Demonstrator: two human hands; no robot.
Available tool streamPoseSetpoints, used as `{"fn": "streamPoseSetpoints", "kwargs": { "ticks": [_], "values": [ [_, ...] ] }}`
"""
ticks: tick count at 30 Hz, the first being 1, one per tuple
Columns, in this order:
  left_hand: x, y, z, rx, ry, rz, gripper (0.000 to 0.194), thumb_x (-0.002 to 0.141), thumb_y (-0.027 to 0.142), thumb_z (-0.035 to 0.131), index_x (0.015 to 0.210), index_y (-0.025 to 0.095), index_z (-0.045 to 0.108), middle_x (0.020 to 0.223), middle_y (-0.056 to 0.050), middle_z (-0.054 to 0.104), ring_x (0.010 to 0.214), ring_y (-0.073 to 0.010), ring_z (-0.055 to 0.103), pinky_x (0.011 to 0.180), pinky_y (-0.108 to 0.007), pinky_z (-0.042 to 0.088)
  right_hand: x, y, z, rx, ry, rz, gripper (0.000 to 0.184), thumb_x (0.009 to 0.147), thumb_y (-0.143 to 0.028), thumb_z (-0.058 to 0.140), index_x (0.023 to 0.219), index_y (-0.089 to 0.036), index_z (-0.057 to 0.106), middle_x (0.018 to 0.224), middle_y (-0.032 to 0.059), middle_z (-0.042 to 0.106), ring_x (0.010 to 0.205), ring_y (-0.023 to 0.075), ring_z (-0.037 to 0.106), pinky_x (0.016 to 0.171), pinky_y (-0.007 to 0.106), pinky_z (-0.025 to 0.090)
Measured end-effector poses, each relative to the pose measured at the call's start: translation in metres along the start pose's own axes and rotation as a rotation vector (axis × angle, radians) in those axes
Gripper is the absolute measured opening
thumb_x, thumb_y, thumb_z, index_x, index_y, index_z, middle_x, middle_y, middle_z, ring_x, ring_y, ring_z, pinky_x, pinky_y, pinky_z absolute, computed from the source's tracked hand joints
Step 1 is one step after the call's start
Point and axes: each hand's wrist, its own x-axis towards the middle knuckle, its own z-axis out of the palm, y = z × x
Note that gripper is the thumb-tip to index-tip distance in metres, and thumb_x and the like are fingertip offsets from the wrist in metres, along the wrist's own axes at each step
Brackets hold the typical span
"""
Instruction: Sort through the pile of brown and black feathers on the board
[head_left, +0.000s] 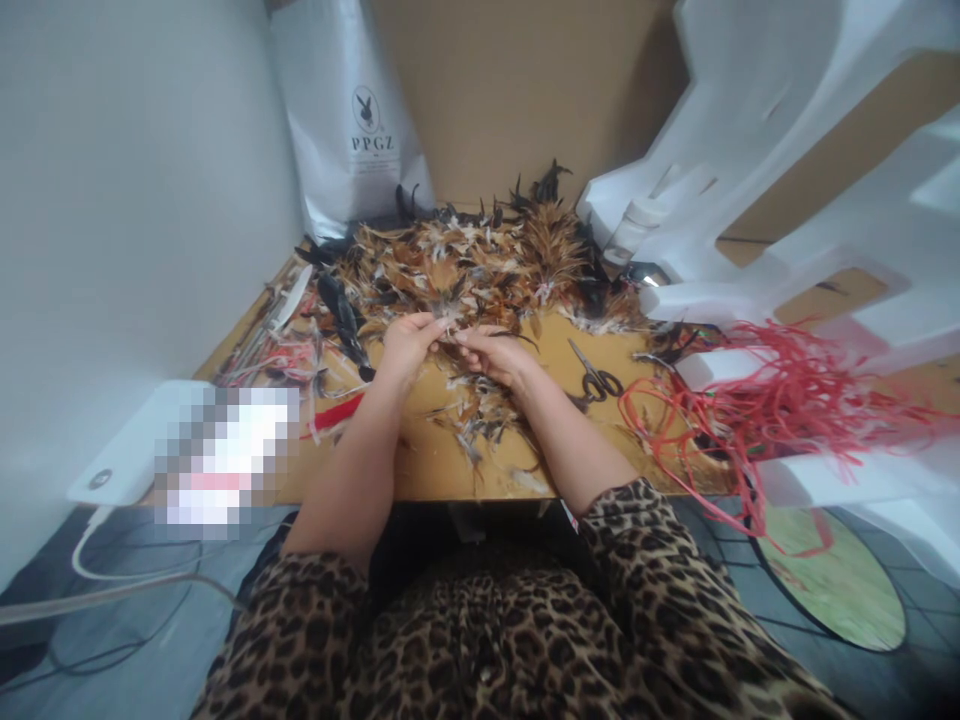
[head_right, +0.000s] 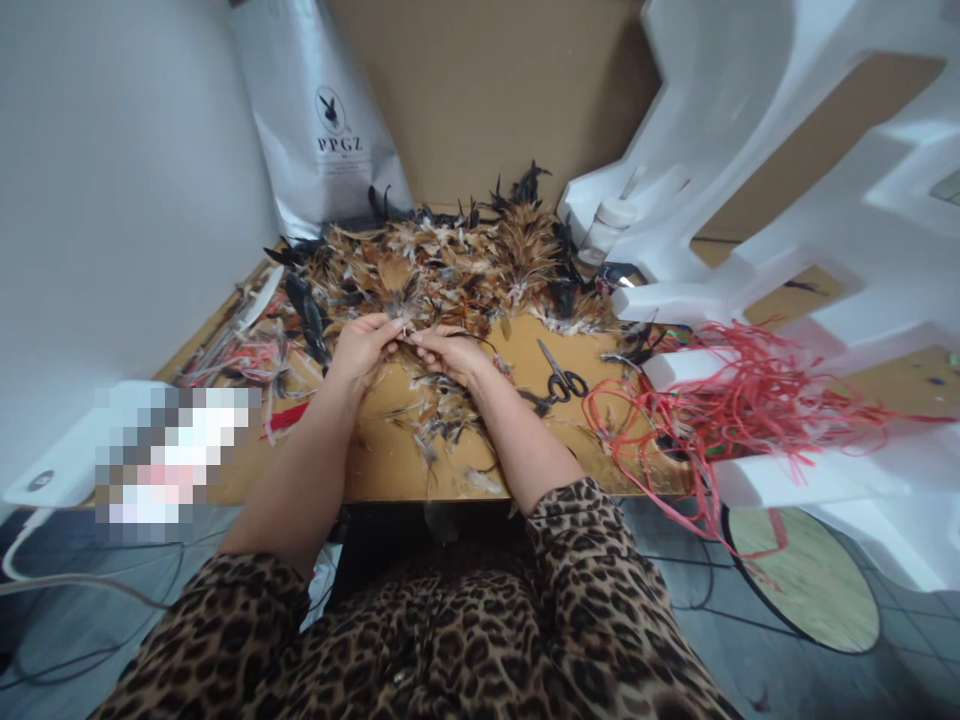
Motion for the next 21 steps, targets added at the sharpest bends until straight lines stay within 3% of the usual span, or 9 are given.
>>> {"fn": "streamPoseSetpoints", "kwargs": {
  "ticks": [8, 14, 17, 21],
  "values": [
    [-0.003, 0.0, 0.003, 0.039, -0.062, 0.043, 0.019, 0.063, 0.031, 0.073, 0.062, 0.014, 0.066, 0.056, 0.0, 0.061, 0.05, -0.006, 0.048, 0.05, -0.018, 0.036, 0.002, 0.003, -0.002, 0.256, -0.142, 0.112, 0.027, 0.061, -0.025, 0.075, 0.076, -0.011, 0.057, 0.056, -0.0059, 0.047, 0.044, -0.0001, 0.034, 0.039, 0.011, 0.023],
    [-0.004, -0.002, 0.006, -0.041, -0.091, -0.003, 0.022, 0.062, 0.032, 0.074, 0.067, 0.012, 0.067, 0.061, -0.002, 0.063, 0.054, -0.0065, 0.053, 0.055, -0.018, 0.041, 0.001, 0.003, 0.003, 0.248, -0.15, 0.106, 0.029, 0.059, -0.024, 0.075, 0.074, -0.013, 0.053, 0.057, -0.0069, 0.046, 0.043, -0.0007, 0.029, 0.038, 0.011, 0.016],
    [-0.005, -0.001, 0.008, -0.15, -0.023, -0.076, 0.022, 0.059, 0.029, 0.077, 0.068, 0.013, 0.066, 0.062, -0.001, 0.064, 0.053, -0.0056, 0.054, 0.055, -0.017, 0.043, 0.002, 0.005, 0.007, 0.155, -0.065, -0.013, 0.032, 0.057, -0.028, 0.077, 0.071, -0.014, 0.052, 0.054, -0.0075, 0.045, 0.042, 0.0, 0.029, 0.039, 0.013, 0.016],
    [-0.006, 0.0, 0.009, -0.254, 0.051, -0.162, 0.023, 0.057, 0.026, 0.078, 0.07, 0.013, 0.065, 0.066, -0.001, 0.065, 0.059, -0.0068, 0.059, 0.052, -0.015, 0.042, 0.004, 0.01, 0.01, -0.02, 0.175, -0.237, 0.032, 0.056, -0.035, 0.076, 0.07, -0.015, 0.056, 0.049, -0.0079, 0.046, 0.041, 0.002, 0.032, 0.041, 0.016, 0.021]
  ]
}}
